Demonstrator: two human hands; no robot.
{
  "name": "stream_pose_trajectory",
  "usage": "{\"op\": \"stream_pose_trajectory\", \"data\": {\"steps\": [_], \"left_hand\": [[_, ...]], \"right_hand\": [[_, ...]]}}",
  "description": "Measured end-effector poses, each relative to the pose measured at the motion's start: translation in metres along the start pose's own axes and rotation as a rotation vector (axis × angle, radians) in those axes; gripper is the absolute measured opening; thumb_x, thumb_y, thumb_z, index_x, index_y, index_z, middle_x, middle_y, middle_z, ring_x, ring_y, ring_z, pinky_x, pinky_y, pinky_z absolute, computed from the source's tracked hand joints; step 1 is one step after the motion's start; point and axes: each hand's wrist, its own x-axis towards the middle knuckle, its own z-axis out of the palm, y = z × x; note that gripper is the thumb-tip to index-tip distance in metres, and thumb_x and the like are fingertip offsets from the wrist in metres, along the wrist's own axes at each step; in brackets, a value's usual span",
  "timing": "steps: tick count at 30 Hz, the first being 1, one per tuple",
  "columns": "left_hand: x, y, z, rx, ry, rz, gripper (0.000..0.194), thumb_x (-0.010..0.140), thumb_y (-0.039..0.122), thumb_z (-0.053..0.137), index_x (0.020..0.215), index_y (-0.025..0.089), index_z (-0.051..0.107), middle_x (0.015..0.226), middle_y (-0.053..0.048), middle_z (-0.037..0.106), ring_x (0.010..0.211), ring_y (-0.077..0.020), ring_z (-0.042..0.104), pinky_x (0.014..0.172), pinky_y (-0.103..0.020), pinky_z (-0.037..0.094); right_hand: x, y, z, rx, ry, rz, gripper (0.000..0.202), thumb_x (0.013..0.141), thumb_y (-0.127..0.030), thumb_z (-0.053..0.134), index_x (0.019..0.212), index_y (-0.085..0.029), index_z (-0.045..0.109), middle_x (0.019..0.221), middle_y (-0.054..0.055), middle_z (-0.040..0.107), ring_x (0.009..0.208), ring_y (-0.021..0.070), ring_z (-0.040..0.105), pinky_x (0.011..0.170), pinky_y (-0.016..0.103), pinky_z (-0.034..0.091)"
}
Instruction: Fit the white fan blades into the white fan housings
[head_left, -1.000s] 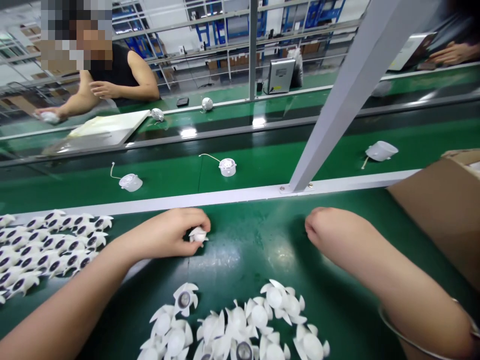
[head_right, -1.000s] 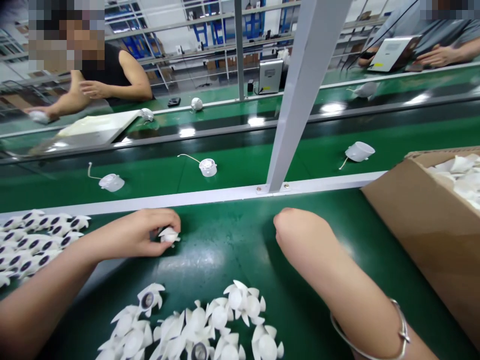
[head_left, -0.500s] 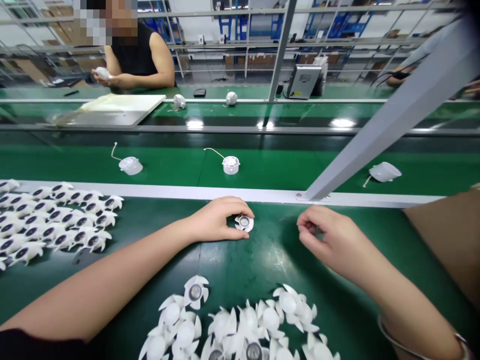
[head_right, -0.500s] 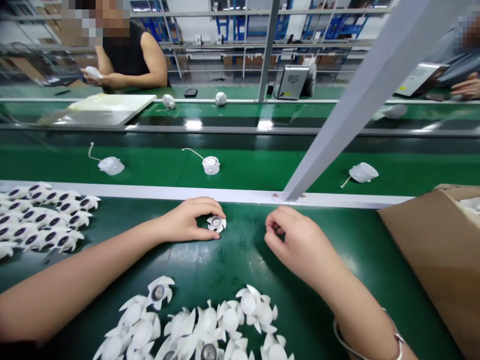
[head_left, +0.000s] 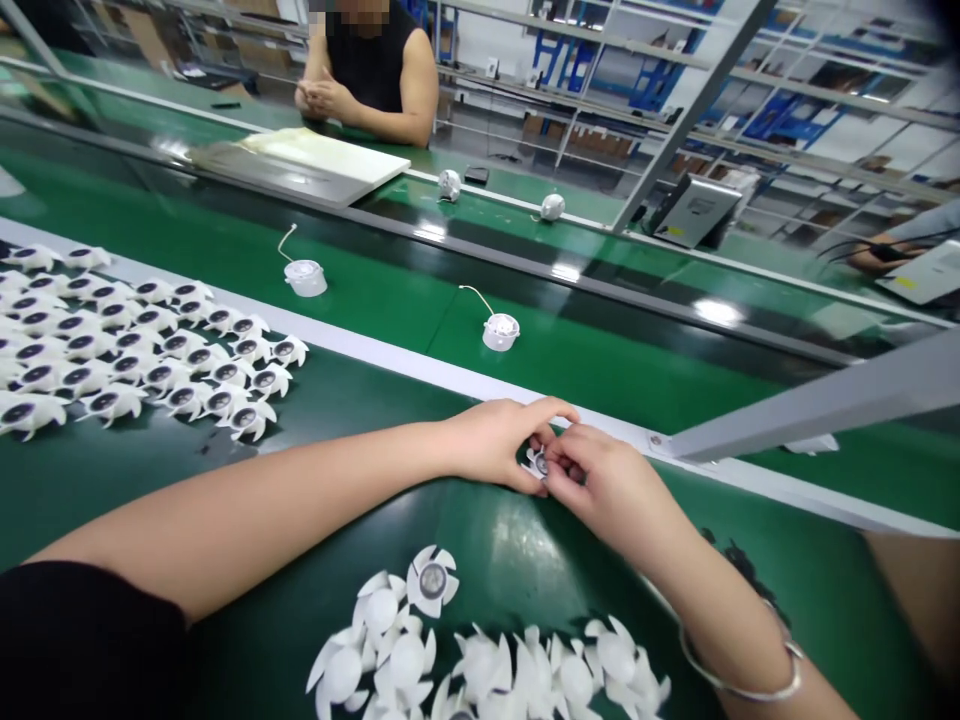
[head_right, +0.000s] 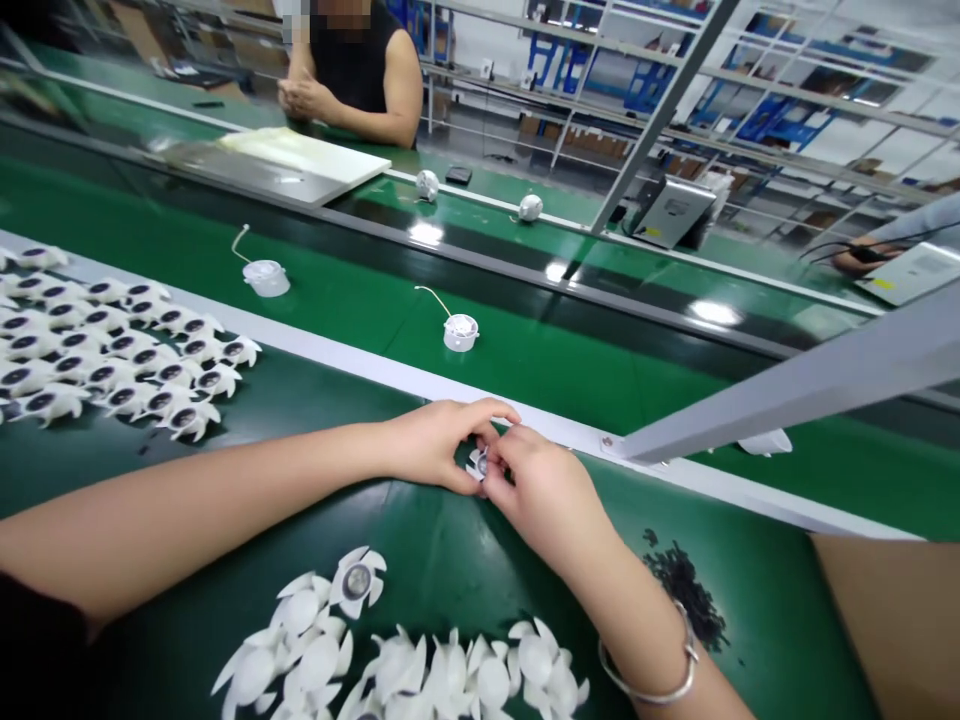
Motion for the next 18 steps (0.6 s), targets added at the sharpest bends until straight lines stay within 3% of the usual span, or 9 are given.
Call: {"op": "stream_pose_trajectory", "data": {"steps": [5, 9, 12, 15, 18], "left_hand": [[0.002, -0.001, -0.001, 0.018, -0.003, -0.019, 0.082, 0.065, 0.022, 0.08, 0.136, 0.026, 0.041, 0.103, -0.001, 0.072, 0.095, -0.0215, 0.065, 0.079, -0.031, 0.045], [0.002, -0.002, -0.002, -0.016, -0.005, -0.026, 0.08, 0.064, 0.02, 0.08, 0.135, 0.027, 0.043, 0.105, -0.001, 0.072, 0.094, -0.0203, 0.065, 0.08, -0.03, 0.045], [0.002, -0.002, -0.001, -0.042, -0.003, -0.011, 0.08, 0.064, 0.018, 0.081, 0.134, 0.026, 0.043, 0.103, 0.001, 0.073, 0.095, -0.0187, 0.065, 0.082, -0.029, 0.046], [0.002, -0.002, -0.001, -0.029, 0.003, -0.021, 0.08, 0.064, 0.02, 0.083, 0.133, 0.025, 0.043, 0.102, 0.002, 0.073, 0.094, -0.0178, 0.066, 0.081, -0.028, 0.045], [0.002, -0.002, -0.002, 0.001, 0.006, -0.032, 0.079, 0.064, 0.023, 0.084, 0.132, 0.026, 0.044, 0.103, 0.003, 0.073, 0.094, -0.0171, 0.065, 0.08, -0.027, 0.044]], "right_hand": [[-0.007, -0.003, -0.001, -0.318, 0.031, -0.138, 0.015, 0.089, -0.018, 0.052, 0.082, -0.016, 0.065, 0.081, 0.007, 0.064, 0.067, 0.0185, 0.062, 0.057, 0.028, 0.04], [-0.011, -0.017, -0.001, -0.46, 0.054, -0.326, 0.019, 0.087, -0.011, 0.05, 0.08, -0.015, 0.067, 0.075, 0.008, 0.064, 0.064, 0.0193, 0.06, 0.059, 0.031, 0.04], [-0.018, -0.026, -0.003, -0.537, 0.048, -0.351, 0.024, 0.084, -0.005, 0.049, 0.087, -0.013, 0.071, 0.073, 0.009, 0.065, 0.062, 0.02, 0.06, 0.057, 0.032, 0.039], [-0.033, -0.01, -0.03, -0.418, -0.045, -0.204, 0.024, 0.086, -0.01, 0.05, 0.091, -0.018, 0.072, 0.081, 0.008, 0.069, 0.069, 0.0202, 0.064, 0.062, 0.032, 0.045], [-0.056, 0.036, -0.084, -0.354, -0.044, 0.19, 0.02, 0.09, -0.024, 0.053, 0.083, -0.022, 0.071, 0.088, 0.009, 0.073, 0.073, 0.0235, 0.068, 0.066, 0.035, 0.051]]}}
